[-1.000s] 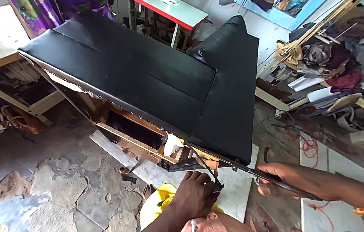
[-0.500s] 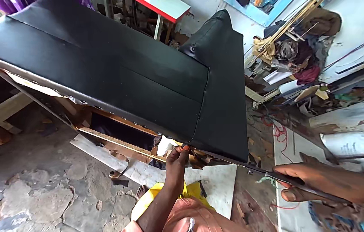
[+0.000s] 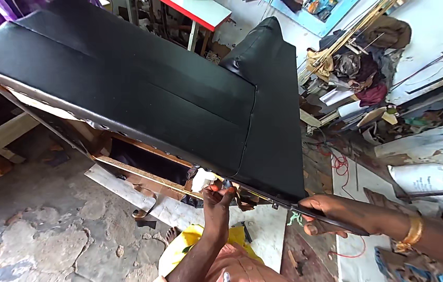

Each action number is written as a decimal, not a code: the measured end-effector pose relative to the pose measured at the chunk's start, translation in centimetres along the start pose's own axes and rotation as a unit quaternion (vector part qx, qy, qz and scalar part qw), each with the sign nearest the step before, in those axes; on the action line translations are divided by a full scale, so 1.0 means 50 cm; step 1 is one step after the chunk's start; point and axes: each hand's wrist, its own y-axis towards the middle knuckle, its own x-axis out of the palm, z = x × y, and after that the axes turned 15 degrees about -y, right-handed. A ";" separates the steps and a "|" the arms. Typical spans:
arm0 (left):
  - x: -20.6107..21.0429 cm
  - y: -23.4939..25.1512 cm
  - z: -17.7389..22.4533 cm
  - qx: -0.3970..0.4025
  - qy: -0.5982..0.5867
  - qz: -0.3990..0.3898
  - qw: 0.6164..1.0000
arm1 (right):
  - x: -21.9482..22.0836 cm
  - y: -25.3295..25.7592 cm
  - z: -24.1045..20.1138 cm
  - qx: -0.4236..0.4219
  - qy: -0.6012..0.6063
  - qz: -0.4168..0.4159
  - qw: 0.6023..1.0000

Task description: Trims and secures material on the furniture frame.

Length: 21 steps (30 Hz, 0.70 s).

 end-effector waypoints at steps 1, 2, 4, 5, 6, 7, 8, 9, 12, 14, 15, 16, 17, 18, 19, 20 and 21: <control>-0.001 0.000 0.001 0.002 0.006 -0.005 1.000 | 0.007 0.003 -0.001 0.004 -0.009 0.005 1.000; -0.005 -0.001 0.002 0.003 0.012 -0.010 1.000 | 0.015 0.006 -0.002 0.001 -0.018 0.007 1.000; -0.023 -0.005 -0.004 0.007 0.033 -0.026 0.999 | 0.025 0.009 0.007 -0.024 -0.047 0.012 0.999; -0.040 -0.008 -0.012 0.010 0.056 -0.037 0.998 | 0.026 0.008 0.010 -0.035 -0.073 0.018 0.997; -0.064 -0.009 -0.019 0.016 0.096 -0.046 0.994 | 0.026 0.005 0.014 -0.044 -0.100 0.031 0.994; -0.090 -0.006 -0.025 0.028 0.160 -0.052 0.985 | 0.025 -0.001 0.019 -0.049 -0.120 0.046 0.990; -0.116 -0.003 -0.031 0.046 0.256 -0.056 0.964 | 0.026 -0.011 0.027 -0.050 -0.126 0.062 0.989; -0.137 -0.001 -0.038 0.068 0.358 -0.056 0.930 | 0.027 -0.027 0.037 -0.050 -0.126 0.080 0.988; -0.139 -0.003 -0.047 0.135 0.488 -0.108 0.856 | 0.014 -0.093 0.056 -0.045 -0.144 0.158 0.976; -0.105 -0.010 -0.061 0.184 0.500 -0.171 0.829 | -0.004 -0.144 0.064 -0.051 -0.204 0.233 0.949; -0.086 -0.013 -0.075 0.212 0.511 -0.194 0.810 | -0.015 -0.172 0.065 -0.043 -0.252 0.266 0.930; -0.070 -0.015 -0.093 0.245 0.528 -0.206 0.787 | -0.027 -0.199 0.060 -0.034 -0.310 0.298 0.902; -0.056 -0.013 -0.115 0.279 0.548 -0.208 0.761 | -0.040 -0.225 0.053 -0.023 -0.372 0.323 0.870; -0.047 -0.011 -0.138 0.304 0.568 -0.200 0.738 | -0.053 -0.248 0.044 -0.016 -0.430 0.342 0.835; -0.042 -0.009 -0.159 0.319 0.582 -0.190 0.723 | -0.065 -0.267 0.032 -0.016 -0.482 0.359 0.799; -0.040 -0.008 -0.177 0.329 0.586 -0.179 0.719 | -0.078 -0.284 0.017 -0.018 -0.528 0.363 0.767; -0.042 -0.008 -0.194 0.340 0.578 -0.169 0.723 | -0.093 -0.296 0.001 -0.021 -0.572 0.356 0.739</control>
